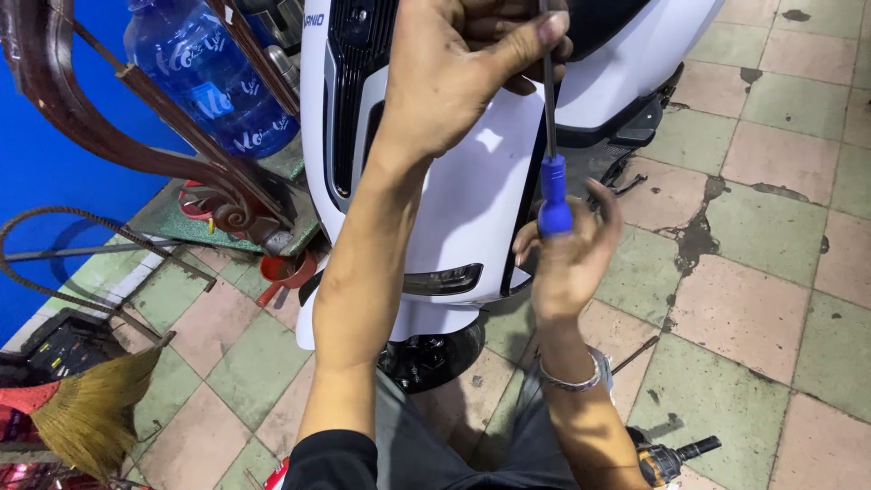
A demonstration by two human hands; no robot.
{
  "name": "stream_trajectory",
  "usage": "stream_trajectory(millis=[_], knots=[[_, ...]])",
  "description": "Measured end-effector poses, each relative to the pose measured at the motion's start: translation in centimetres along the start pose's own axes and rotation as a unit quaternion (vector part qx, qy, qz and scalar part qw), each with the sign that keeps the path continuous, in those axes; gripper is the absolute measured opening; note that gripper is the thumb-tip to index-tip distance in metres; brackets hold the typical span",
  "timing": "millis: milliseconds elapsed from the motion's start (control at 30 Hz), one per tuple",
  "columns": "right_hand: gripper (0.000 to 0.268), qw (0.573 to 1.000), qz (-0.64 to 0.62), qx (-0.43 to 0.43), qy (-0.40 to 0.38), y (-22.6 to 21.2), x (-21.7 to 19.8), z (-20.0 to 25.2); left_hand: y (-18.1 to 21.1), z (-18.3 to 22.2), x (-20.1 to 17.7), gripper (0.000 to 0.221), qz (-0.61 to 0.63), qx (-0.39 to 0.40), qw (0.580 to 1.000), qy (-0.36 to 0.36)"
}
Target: Using a screwdriver to fasten the front panel screws on a motorcycle.
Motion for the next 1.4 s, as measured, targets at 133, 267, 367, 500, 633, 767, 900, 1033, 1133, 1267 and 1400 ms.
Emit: stream_trajectory(millis=[133, 267, 367, 500, 633, 767, 900, 1033, 1133, 1267, 1400], knots=[[0.043, 0.912, 0.247, -0.287, 0.154, 2.6, -0.6, 0.4, 0.3, -0.2, 0.6, 0.023, -0.021, 0.025, 0.999, 0.024], [0.045, 0.987, 0.095, -0.058, 0.116, 1.1, 0.3, -0.1, -0.9, -0.6, 0.0, 0.024, -0.007, 0.039, 0.998, 0.054], [0.03, 0.918, -0.257, 0.242, -0.178, -1.2, -0.7, -1.7, 0.1, -0.3, 0.1, 0.029, -0.009, 0.047, 0.998, 0.031], [0.043, 0.942, -0.249, 0.2, -0.105, 0.8, -0.2, -0.4, -0.4, -0.2, 0.5, 0.026, -0.003, 0.063, 0.997, 0.039], [0.036, 0.997, -0.004, -0.045, 0.058, 0.6, 0.2, -0.3, -0.5, -0.3, 0.5, 0.025, -0.017, 0.061, 0.997, 0.054], [0.041, 0.791, -0.478, 0.265, -0.276, 0.7, -0.7, -1.3, -0.7, -0.6, 0.5, 0.022, -0.008, 0.054, 0.996, 0.07], [0.045, 0.978, -0.173, 0.075, -0.09, 0.9, 0.1, -0.1, -0.5, -0.7, 0.8, 0.017, -0.037, 0.071, 0.993, 0.091], [0.04, 0.997, -0.07, 0.027, 0.008, -0.2, 0.0, -0.1, -1.0, -0.9, 0.8, 0.021, -0.022, 0.068, 0.992, 0.102], [0.047, 0.937, -0.29, 0.148, -0.126, 0.5, -1.3, -1.1, -1.3, -1.1, 0.5, 0.022, -0.029, 0.066, 0.989, 0.128], [0.039, 0.999, 0.029, -0.017, 0.034, 0.3, -0.9, -0.6, -1.2, -1.0, 0.7, 0.02, 0.008, 0.108, 0.988, 0.113], [0.054, 0.891, 0.389, -0.202, 0.114, -0.2, 0.4, -1.5, -1.6, -1.0, 0.5, 0.02, -0.013, 0.07, 0.989, 0.129]])
Point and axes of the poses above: each hand's wrist, its own z-axis away from the middle knuckle, its own x-axis out of the palm, y = z × x, the point moved 2 cm from there along -z, towards the middle knuckle, and after that the axes turned 15 degrees about z, right-handed, at the moved point
